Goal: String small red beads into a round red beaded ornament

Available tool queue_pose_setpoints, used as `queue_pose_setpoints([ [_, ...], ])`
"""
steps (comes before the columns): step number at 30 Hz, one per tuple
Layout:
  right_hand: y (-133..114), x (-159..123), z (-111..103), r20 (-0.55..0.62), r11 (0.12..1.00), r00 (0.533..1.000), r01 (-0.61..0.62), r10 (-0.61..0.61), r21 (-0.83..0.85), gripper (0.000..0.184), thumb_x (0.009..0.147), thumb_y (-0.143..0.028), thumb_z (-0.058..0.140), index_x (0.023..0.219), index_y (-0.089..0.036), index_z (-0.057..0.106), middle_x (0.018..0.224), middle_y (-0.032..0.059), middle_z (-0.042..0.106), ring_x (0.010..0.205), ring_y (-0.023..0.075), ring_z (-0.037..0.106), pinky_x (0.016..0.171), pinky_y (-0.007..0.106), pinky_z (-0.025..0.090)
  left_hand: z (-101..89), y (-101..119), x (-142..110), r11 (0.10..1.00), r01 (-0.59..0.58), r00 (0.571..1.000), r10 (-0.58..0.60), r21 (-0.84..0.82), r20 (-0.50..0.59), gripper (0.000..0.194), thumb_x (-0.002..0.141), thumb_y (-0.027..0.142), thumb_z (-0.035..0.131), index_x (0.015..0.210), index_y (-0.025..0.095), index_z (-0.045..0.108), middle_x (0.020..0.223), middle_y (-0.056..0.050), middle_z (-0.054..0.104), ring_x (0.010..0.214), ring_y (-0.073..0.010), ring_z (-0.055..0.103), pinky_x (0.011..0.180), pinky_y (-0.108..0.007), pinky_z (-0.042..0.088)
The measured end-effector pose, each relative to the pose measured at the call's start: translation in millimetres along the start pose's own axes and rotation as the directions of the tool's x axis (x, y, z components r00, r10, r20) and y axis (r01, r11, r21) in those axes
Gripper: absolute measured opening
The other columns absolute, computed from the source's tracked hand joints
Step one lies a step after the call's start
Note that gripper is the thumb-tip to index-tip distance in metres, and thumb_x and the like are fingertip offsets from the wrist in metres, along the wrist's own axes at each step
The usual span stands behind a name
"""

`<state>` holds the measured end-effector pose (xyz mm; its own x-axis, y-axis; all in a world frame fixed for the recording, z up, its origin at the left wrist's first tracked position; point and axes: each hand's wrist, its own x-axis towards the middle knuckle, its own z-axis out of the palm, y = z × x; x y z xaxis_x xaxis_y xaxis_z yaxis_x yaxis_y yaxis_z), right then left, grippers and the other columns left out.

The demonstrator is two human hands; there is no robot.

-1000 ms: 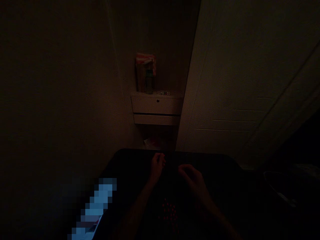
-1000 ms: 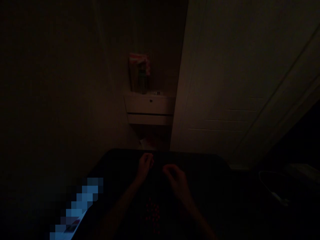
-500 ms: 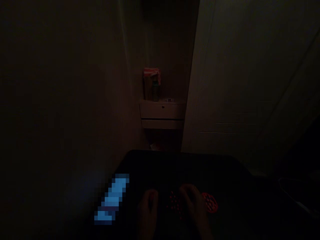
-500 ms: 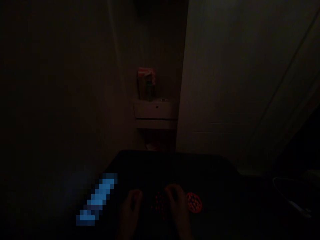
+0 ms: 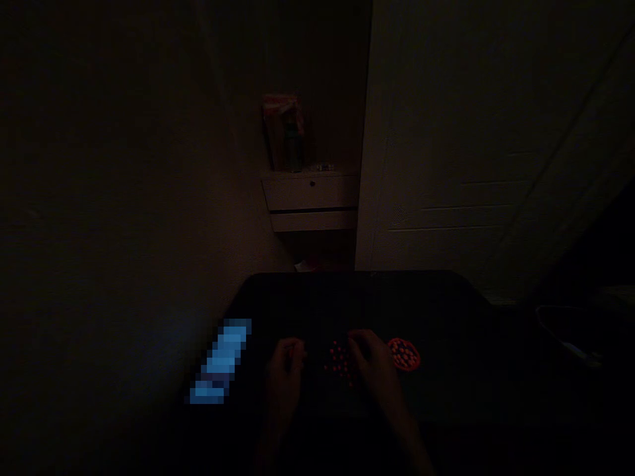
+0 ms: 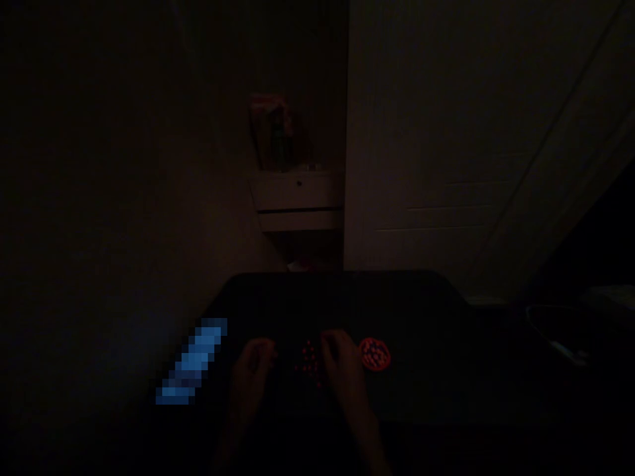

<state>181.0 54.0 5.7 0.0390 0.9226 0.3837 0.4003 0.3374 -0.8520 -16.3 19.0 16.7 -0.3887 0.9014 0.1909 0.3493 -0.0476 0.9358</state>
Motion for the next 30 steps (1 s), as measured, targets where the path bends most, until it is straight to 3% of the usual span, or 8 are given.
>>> queue_pose_setpoints([
  [13,7.1,1.2,3.7,0.006,0.995,0.999,0.042,-0.042,-0.092,0.023,0.094,-0.035,0.058,0.088,-0.022,0.077,0.092,0.0095,0.073,0.089,0.0271,0.069,0.081,0.039,0.054,0.2,-1.1,-0.3,0.999,-0.045,0.999,0.044,-0.028,-0.016,0.037,0.089,0.057,0.055,0.092,0.021,0.064,0.074,-0.003,0.067,0.068,-0.0201,0.063,0.062,-0.029,0.048],
  [30,-3.9,3.5,10.1,0.011,0.981,0.999,0.043,-0.042,-0.188,0.018,0.088,-0.024,0.061,0.086,-0.025,0.079,0.094,0.0082,0.071,0.09,0.0275,0.071,0.08,0.037,0.055,0.5,-0.7,-1.0,0.997,-0.07,0.997,0.07,-0.015,-0.014,0.039,0.088,0.059,0.056,0.09,0.021,0.066,0.074,-0.003,0.069,0.067,-0.0206,0.064,0.063,-0.03,0.049],
])
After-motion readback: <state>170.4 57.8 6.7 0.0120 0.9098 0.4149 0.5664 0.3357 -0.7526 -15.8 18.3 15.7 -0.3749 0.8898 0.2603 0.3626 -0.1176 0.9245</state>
